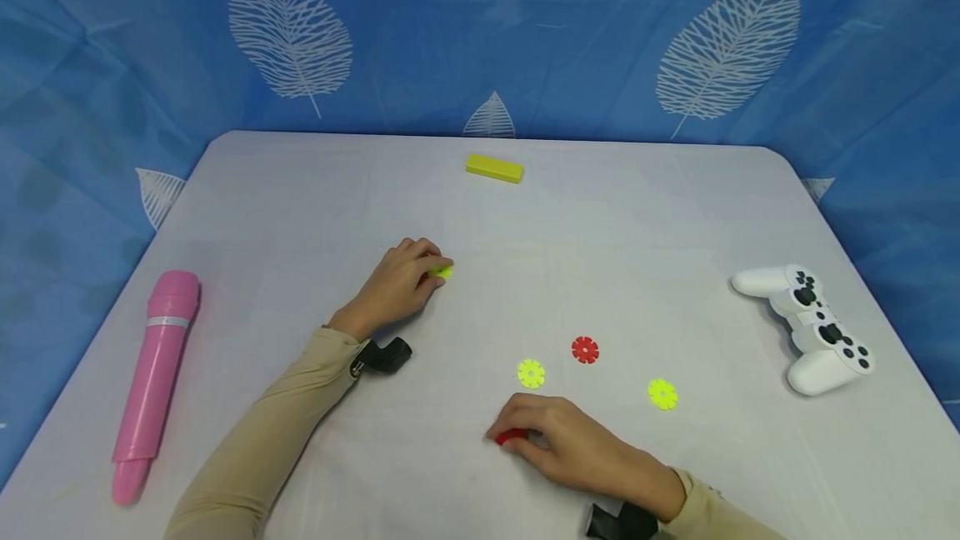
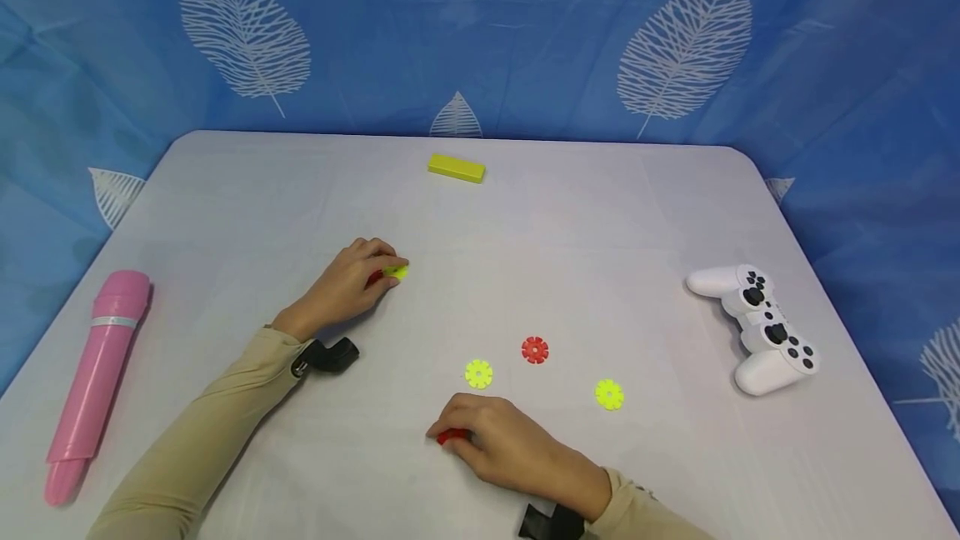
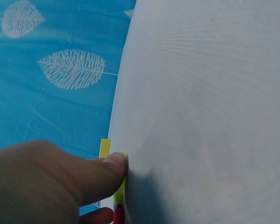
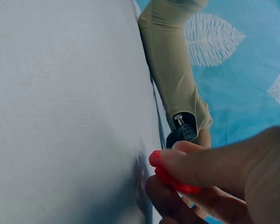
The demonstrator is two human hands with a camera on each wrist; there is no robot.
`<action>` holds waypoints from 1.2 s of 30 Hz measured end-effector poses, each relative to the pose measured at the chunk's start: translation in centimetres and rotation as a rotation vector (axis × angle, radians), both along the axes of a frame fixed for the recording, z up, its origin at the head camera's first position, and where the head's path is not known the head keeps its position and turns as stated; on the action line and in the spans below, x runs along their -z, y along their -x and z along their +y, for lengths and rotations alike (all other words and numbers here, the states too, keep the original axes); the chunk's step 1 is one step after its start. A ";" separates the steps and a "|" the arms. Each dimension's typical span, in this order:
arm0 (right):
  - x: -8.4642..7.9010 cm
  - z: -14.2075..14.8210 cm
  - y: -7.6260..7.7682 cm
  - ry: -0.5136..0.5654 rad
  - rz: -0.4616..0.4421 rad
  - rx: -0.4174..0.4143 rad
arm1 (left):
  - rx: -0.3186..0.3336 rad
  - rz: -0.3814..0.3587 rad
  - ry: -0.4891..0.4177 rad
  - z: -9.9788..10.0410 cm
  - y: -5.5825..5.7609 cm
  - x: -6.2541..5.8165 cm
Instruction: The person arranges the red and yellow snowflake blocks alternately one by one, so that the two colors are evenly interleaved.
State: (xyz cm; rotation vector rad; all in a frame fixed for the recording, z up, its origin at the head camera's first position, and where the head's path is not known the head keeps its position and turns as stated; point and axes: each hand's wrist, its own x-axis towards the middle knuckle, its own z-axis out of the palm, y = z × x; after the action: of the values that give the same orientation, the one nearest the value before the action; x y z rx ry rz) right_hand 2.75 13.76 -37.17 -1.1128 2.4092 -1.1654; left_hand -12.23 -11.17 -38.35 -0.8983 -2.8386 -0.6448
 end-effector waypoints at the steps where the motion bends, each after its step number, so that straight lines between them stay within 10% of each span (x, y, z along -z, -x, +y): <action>1: -0.1 0.0 0.1 0.007 -0.009 0.019 | 0.000 0.000 -0.002 0.0 0.0 0.0; 20: -1.3 -0.3 4.5 -0.066 -0.087 0.543 | 0.009 0.010 -0.002 0.0 -0.1 -0.2; 36: -0.7 -4.4 12.2 -0.132 -0.079 0.692 | -0.008 -0.004 0.014 -0.1 -0.1 -0.3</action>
State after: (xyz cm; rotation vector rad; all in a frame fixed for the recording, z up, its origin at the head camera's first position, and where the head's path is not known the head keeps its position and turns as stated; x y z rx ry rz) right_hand -9.41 9.31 -36.52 -0.1672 2.8399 -1.1588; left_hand -12.12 -11.24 -38.08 -0.8884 -2.8526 -0.6277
